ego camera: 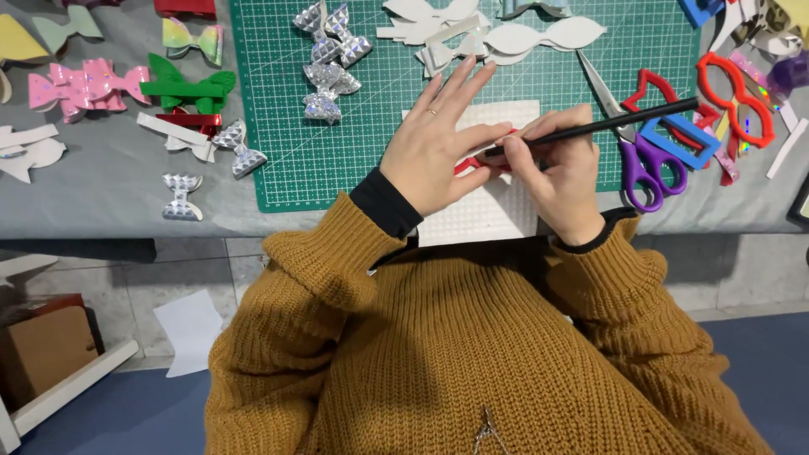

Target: Tracing bow templates and cutting out components from glittery craft sheets using scissors.

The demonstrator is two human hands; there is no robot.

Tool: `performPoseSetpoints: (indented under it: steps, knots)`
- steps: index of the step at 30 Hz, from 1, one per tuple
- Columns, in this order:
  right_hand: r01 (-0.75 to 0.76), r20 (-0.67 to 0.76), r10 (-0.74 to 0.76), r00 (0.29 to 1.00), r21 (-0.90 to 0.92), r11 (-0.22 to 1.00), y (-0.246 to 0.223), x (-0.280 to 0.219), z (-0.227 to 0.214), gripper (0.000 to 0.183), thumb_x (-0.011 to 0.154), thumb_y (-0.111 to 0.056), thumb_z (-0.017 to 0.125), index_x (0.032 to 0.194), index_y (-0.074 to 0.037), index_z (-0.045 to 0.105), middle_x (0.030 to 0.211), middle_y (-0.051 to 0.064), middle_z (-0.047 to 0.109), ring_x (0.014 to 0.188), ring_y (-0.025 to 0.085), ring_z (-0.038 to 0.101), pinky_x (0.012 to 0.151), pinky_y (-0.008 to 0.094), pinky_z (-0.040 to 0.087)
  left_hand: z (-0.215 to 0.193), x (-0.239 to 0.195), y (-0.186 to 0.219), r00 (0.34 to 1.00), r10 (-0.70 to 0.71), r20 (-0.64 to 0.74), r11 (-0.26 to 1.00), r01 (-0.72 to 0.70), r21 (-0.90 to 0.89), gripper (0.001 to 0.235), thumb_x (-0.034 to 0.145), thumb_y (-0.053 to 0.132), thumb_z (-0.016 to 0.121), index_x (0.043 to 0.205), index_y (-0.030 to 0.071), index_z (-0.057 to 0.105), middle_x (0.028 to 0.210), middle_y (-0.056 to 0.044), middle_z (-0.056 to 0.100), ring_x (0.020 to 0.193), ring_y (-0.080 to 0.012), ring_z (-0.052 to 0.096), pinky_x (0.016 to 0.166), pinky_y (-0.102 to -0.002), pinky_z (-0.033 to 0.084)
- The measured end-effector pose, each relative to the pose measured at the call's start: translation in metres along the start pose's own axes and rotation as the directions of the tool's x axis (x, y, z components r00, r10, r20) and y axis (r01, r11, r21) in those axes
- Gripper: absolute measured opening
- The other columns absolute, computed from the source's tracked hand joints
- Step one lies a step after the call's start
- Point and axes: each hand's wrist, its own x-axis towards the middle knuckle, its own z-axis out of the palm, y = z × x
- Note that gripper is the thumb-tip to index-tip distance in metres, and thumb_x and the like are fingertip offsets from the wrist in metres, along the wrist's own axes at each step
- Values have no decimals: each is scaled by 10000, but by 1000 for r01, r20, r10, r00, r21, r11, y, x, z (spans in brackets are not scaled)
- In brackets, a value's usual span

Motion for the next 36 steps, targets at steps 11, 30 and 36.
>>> performPoseSetpoints:
  steps: [11,30,36]
  knots:
    - [53,69,-30,997,-363,930,-15,8,-25,280,1041,-6,751,1102,-6,477,974,98,629,796,158,681,712,249,548,-1,0,0,1000,0,7,1000,-1,11,445,873,351,835,1282,218,721,1675,-171,262,1583,-383,218,1293,-579,247]
    - [123,133,-57,990,-574,810,-34,18,-45,286,1037,-15,796,1075,17,514,950,118,635,861,207,727,779,294,596,2,-2,0,1000,-2,4,999,2,39,386,936,425,809,1247,210,734,1674,-178,255,1584,-380,199,1293,-582,227]
    - [123,50,-113,992,-275,954,-8,2,-13,307,1053,69,723,1135,-7,438,950,110,616,834,177,703,755,265,578,0,-1,1,1000,-7,-3,1000,7,14,434,856,326,829,1264,219,726,1676,-174,260,1584,-382,218,1298,-579,237]
